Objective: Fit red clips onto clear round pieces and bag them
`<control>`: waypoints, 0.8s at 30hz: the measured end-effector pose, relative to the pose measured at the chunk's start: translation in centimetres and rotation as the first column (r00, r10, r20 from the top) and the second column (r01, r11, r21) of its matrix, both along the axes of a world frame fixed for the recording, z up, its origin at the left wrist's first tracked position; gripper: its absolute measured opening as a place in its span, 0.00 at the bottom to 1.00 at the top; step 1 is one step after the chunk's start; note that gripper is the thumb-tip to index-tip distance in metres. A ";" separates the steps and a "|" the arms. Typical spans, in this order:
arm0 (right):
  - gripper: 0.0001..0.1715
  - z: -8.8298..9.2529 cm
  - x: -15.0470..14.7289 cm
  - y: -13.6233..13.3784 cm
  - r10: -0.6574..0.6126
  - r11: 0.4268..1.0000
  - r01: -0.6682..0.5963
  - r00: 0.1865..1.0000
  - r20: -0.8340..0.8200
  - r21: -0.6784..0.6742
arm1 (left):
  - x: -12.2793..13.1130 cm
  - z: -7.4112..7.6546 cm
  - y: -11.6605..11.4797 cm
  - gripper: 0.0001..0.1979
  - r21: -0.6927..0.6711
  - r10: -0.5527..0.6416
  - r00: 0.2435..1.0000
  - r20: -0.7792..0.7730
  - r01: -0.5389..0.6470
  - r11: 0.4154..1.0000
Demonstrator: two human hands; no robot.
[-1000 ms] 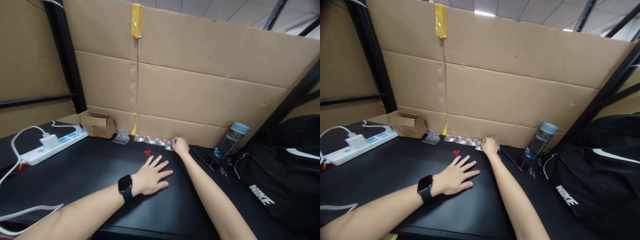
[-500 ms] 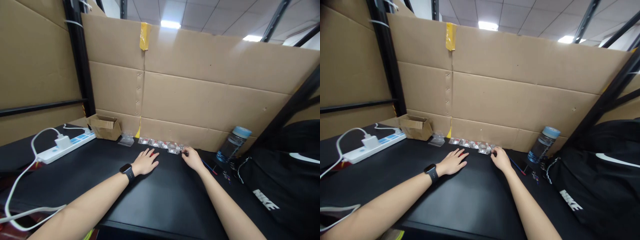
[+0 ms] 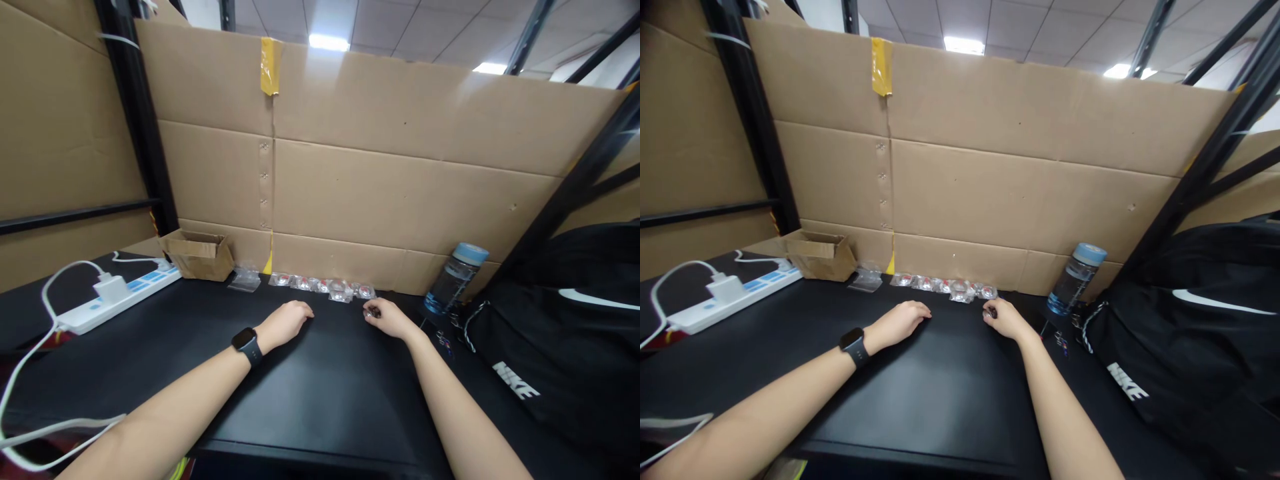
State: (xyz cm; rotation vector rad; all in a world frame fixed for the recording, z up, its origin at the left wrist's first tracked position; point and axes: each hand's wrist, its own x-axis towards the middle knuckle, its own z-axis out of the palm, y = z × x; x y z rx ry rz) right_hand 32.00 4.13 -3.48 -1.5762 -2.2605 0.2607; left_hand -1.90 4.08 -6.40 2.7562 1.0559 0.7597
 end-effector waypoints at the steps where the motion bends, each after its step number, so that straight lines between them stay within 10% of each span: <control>1: 0.14 0.2 -0.1 -0.2 -0.007 1.000 0.007 1.000 0.005 -0.013 | -0.1 0.2 -0.1 0.15 0.000 -0.004 1.000 0.000 0.004 1.000; 24: 0.15 2.1 -4.7 -3.3 0.185 0.980 -0.188 0.981 -0.052 -0.062 | 0.0 1.4 -0.8 0.18 -0.029 0.010 1.000 0.007 -0.010 1.000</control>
